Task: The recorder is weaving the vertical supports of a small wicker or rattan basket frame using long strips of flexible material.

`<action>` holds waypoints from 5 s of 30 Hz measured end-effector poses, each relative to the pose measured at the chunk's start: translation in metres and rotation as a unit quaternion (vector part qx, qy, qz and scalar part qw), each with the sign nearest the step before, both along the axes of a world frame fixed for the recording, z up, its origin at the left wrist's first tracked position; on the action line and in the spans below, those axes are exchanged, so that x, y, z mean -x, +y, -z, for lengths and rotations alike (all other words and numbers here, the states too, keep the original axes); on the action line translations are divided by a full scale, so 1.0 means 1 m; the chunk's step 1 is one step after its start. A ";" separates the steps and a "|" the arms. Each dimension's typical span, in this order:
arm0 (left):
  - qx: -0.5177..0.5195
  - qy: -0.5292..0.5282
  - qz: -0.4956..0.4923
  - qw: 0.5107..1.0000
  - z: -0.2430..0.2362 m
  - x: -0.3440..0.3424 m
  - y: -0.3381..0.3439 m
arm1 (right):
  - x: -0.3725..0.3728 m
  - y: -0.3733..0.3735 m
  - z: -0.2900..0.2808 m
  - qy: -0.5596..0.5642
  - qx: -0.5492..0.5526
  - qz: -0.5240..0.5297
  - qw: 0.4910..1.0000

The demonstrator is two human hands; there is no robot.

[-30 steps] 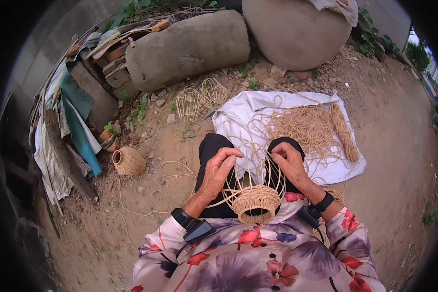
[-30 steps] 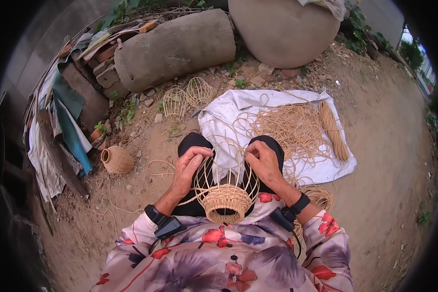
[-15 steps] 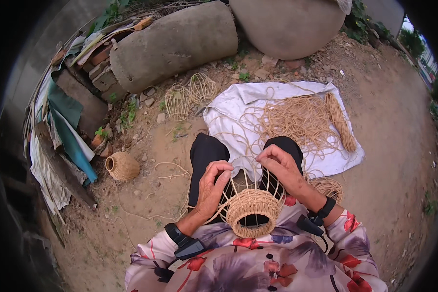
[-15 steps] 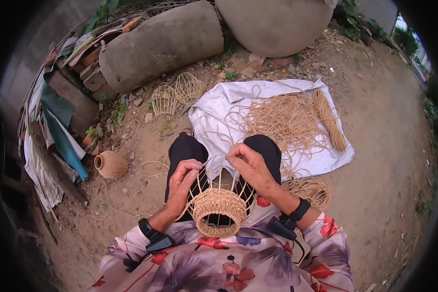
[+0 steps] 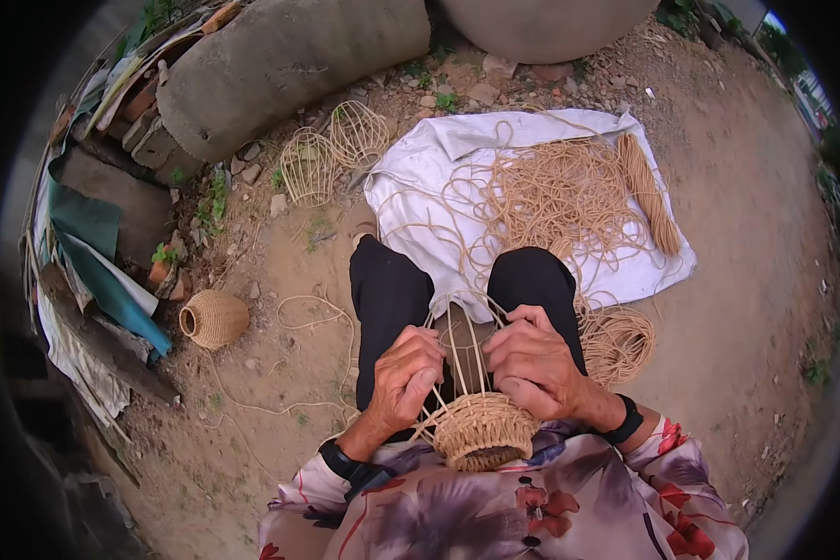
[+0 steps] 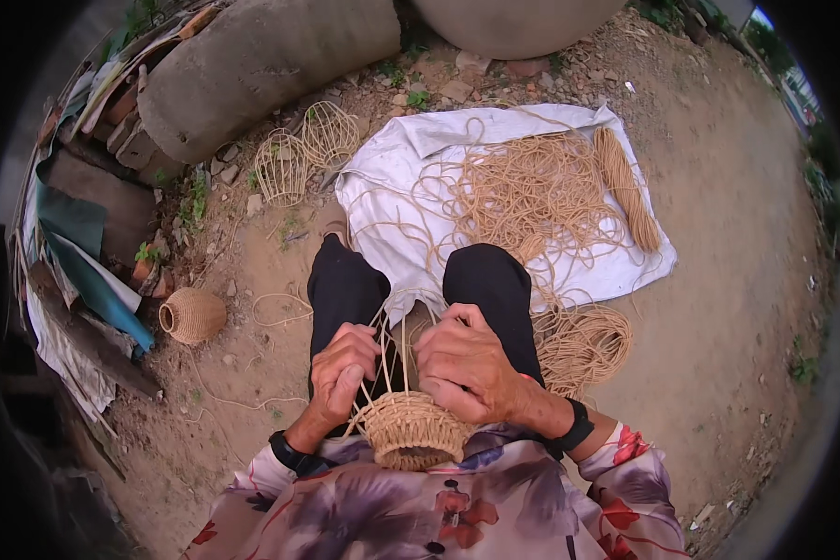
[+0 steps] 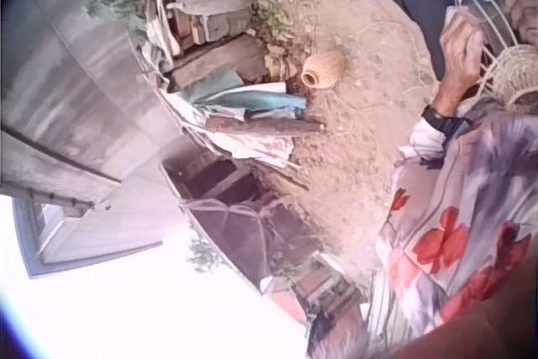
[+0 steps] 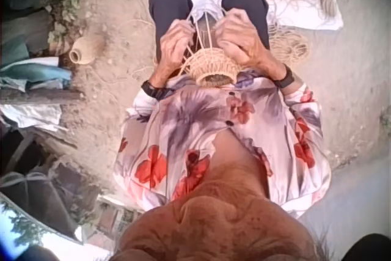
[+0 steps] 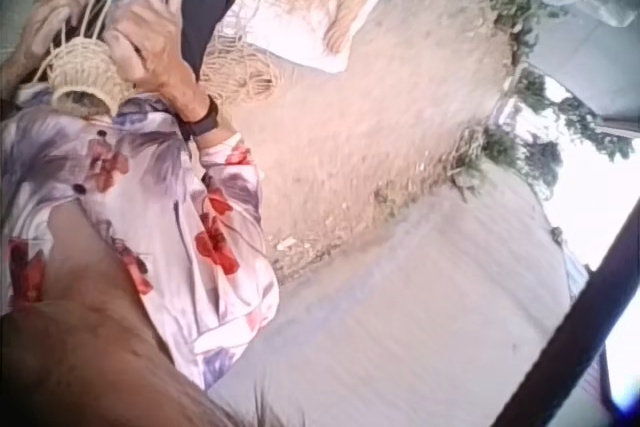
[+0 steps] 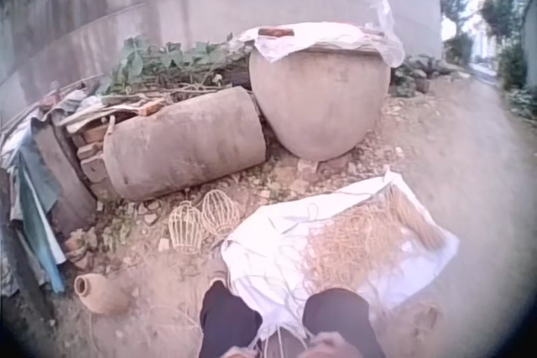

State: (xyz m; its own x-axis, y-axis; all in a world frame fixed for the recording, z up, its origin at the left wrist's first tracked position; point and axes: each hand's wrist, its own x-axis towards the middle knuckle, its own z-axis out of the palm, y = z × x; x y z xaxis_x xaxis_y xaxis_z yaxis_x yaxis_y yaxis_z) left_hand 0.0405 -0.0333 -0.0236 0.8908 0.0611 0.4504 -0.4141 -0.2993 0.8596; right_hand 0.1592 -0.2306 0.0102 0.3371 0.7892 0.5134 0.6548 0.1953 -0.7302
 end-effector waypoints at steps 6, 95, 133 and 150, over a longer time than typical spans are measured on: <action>0.065 0.016 -0.034 0.997 0.000 -0.011 0.001 | -0.004 0.003 0.002 0.022 0.002 -0.002 1.000; 0.622 0.211 0.023 0.753 -0.017 0.069 -0.031 | -0.008 0.047 0.028 -0.020 0.135 0.282 0.950; -0.074 0.301 -0.302 0.902 0.008 0.082 0.007 | -0.014 0.040 0.035 0.178 0.128 0.252 0.943; -0.053 0.231 -0.273 0.932 0.003 0.028 -0.009 | -0.013 0.035 0.043 0.234 0.079 0.238 0.939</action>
State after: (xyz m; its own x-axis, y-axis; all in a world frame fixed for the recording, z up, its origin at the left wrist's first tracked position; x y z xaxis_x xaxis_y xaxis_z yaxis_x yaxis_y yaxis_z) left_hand 0.0126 -0.0422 -0.0269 0.8409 0.5383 0.0549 0.2324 -0.4509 0.8618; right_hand 0.1727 -0.1956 -0.0324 0.8308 0.5456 0.1103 0.2400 -0.1723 -0.9554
